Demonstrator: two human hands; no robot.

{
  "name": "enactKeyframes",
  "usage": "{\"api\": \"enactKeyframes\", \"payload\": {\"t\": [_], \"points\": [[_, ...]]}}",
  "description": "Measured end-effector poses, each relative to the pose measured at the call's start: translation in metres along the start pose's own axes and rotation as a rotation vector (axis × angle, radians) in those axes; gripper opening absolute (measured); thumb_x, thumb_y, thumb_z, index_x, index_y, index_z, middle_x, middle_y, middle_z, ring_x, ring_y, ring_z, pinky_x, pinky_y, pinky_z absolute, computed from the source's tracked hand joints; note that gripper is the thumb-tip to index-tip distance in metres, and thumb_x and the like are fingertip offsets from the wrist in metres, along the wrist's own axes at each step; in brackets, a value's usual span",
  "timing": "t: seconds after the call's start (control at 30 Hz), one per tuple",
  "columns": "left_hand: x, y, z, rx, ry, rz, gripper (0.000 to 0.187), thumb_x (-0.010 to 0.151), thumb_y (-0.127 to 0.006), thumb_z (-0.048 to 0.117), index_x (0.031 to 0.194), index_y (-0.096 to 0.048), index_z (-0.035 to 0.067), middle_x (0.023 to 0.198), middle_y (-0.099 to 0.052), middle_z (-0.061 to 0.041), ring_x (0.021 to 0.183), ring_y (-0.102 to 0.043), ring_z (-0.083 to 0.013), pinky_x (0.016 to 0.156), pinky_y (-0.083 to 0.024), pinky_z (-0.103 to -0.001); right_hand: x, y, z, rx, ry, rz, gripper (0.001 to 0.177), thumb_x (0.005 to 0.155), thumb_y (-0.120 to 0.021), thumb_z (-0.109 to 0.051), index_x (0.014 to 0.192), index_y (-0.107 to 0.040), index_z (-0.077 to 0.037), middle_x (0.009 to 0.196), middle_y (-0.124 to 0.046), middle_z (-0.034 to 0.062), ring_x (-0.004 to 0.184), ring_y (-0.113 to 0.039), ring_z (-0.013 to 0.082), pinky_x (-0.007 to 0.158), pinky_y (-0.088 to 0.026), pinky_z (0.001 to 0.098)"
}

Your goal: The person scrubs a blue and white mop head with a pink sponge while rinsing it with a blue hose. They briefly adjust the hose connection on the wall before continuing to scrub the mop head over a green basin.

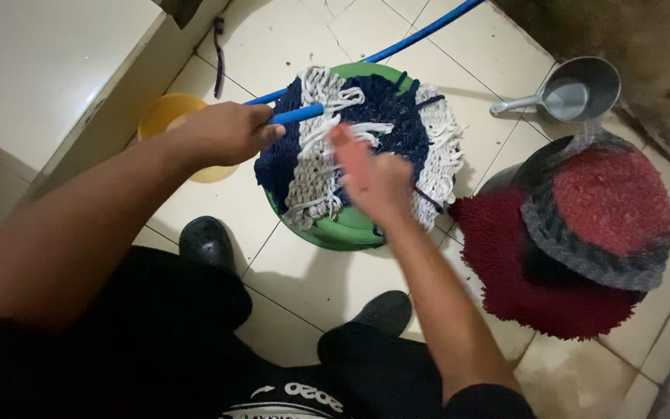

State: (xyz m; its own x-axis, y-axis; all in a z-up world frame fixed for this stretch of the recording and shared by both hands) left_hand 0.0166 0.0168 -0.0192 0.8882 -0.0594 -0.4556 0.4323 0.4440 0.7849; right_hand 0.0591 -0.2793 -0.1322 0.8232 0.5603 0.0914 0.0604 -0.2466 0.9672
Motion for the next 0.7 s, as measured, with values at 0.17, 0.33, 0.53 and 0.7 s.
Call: {"api": "enactKeyframes", "payload": {"t": [0.17, 0.33, 0.53, 0.7], "points": [[-0.001, 0.001, 0.010, 0.022, -0.045, 0.037, 0.047, 0.104, -0.048, 0.050, 0.111, -0.063, 0.007, 0.090, -0.070, -0.021, 0.090, -0.069, -0.0413, 0.082, -0.051, -0.054, -0.008, 0.013, -0.060, 0.070, 0.458, 0.106, 0.060, 0.078, -0.076, -0.034, 0.133, -0.061, -0.015, 0.075, -0.064, 0.0147, 0.068, -0.066, 0.0364, 0.061, -0.052, 0.0500], [-0.004, 0.002, 0.009, -0.001, 0.038, -0.019, 0.046, 0.104, -0.047, 0.050, 0.112, -0.062, 0.008, 0.090, -0.071, -0.020, 0.089, -0.071, -0.0393, 0.081, -0.052, -0.053, 0.010, 0.044, 0.006, -0.042, -0.140, -0.212, 0.049, 0.095, -0.068, -0.036, 0.140, -0.058, -0.021, 0.079, -0.068, 0.0174, 0.066, -0.070, 0.0324, 0.054, -0.055, 0.0450], [-0.002, 0.000, -0.004, -0.013, -0.066, 0.042, 0.046, 0.103, -0.047, 0.049, 0.116, -0.063, 0.008, 0.091, -0.071, -0.020, 0.090, -0.069, -0.0424, 0.082, -0.051, -0.054, -0.008, 0.043, 0.069, -0.279, -0.200, 0.131, 0.059, 0.084, -0.073, -0.047, 0.136, -0.064, -0.020, 0.083, -0.066, 0.0196, 0.082, -0.063, 0.0382, 0.079, -0.044, 0.0534], [0.007, -0.008, 0.002, 0.026, 0.018, -0.015, 0.046, 0.103, -0.045, 0.050, 0.114, -0.062, 0.008, 0.092, -0.071, -0.020, 0.090, -0.071, -0.0394, 0.081, -0.052, -0.054, -0.003, -0.003, 0.025, -0.038, 0.020, 0.083, 0.058, 0.088, -0.073, -0.046, 0.136, -0.065, -0.014, 0.084, -0.062, 0.0155, 0.082, -0.058, 0.0375, 0.073, -0.042, 0.0545]]}}
Point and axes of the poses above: each hand's wrist, its own x-axis towards the middle knuckle, its own y-axis out of the back of the hand, z = x × y, the point moved 1 cm from there along x, towards the middle knuckle
